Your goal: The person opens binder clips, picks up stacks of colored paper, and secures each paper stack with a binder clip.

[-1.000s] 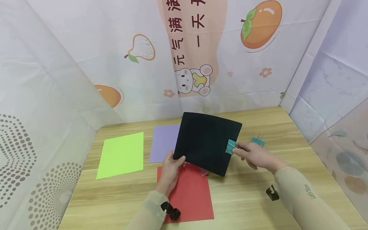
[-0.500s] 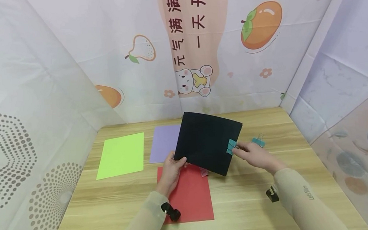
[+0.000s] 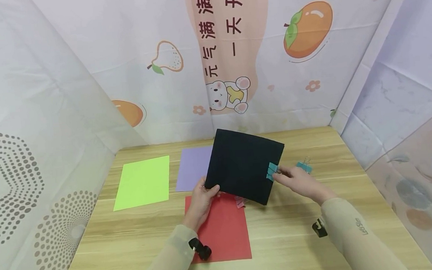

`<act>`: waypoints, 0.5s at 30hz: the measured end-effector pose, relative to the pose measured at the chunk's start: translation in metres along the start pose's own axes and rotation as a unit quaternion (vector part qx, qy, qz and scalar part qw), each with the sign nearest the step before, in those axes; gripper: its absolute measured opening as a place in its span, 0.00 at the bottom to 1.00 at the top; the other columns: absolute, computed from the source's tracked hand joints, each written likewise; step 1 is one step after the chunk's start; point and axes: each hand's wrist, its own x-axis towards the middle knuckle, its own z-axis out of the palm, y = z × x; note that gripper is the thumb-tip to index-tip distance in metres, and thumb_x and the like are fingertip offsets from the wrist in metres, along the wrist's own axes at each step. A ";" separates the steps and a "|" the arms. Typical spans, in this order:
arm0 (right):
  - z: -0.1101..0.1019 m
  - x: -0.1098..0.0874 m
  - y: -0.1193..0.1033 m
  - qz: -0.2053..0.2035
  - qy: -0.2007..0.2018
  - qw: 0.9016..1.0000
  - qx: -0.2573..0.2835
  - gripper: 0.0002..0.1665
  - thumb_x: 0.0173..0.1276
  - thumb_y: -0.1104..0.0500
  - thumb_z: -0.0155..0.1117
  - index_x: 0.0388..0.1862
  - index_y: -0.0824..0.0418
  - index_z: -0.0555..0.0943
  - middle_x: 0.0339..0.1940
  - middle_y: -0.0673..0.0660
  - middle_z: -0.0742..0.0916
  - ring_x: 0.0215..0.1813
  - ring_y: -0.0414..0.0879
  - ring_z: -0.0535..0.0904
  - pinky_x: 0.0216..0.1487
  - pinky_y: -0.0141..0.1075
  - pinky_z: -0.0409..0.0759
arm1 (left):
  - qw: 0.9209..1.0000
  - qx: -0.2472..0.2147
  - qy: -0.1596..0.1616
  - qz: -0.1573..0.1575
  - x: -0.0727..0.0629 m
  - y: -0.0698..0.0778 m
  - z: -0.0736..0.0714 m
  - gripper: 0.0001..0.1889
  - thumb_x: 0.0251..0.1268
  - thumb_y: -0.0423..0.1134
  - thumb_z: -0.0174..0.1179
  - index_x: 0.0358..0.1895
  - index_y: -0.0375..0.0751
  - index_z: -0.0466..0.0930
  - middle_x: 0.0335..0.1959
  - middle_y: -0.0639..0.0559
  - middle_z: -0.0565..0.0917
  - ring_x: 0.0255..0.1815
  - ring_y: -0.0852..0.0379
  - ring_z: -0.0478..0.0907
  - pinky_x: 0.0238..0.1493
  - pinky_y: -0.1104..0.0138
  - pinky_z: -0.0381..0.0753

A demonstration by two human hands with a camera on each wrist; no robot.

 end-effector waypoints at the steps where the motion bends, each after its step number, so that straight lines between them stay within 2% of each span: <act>1: 0.000 0.000 0.000 0.001 0.003 1.000 0.000 0.20 0.81 0.44 0.54 0.43 0.61 0.75 0.31 0.54 0.76 0.33 0.48 0.73 0.32 0.38 0.75 | 1.000 0.001 -0.002 0.000 0.000 0.000 0.000 0.09 0.69 0.28 0.64 0.41 0.43 0.74 0.35 0.56 0.87 0.34 0.58 0.81 0.44 0.64 0.80; 5: 0.000 0.002 0.000 -0.004 0.017 1.000 -0.013 0.20 0.80 0.45 0.55 0.43 0.62 0.76 0.31 0.54 0.77 0.32 0.47 0.72 0.31 0.38 0.73 | 1.000 0.001 -0.008 -0.001 0.000 0.000 0.000 0.08 0.69 0.28 0.65 0.44 0.40 0.75 0.37 0.55 0.87 0.36 0.57 0.82 0.46 0.63 0.80; 10: 0.000 0.004 0.001 -0.003 0.026 0.999 -0.019 0.21 0.80 0.43 0.55 0.46 0.61 0.78 0.34 0.56 0.79 0.34 0.48 0.72 0.33 0.39 0.73 | 1.000 0.023 -0.018 -0.004 -0.002 0.001 -0.001 0.13 0.68 0.30 0.66 0.53 0.37 0.78 0.43 0.51 0.86 0.40 0.54 0.83 0.50 0.59 0.81; 15: 0.000 0.005 0.000 0.007 0.025 1.000 -0.016 0.26 0.80 0.42 0.54 0.55 0.63 0.78 0.40 0.59 0.81 0.39 0.50 0.75 0.37 0.40 0.75 | 0.999 0.042 -0.026 -0.006 -0.004 0.003 0.000 0.16 0.68 0.31 0.66 0.57 0.37 0.78 0.46 0.50 0.86 0.43 0.52 0.84 0.53 0.59 0.82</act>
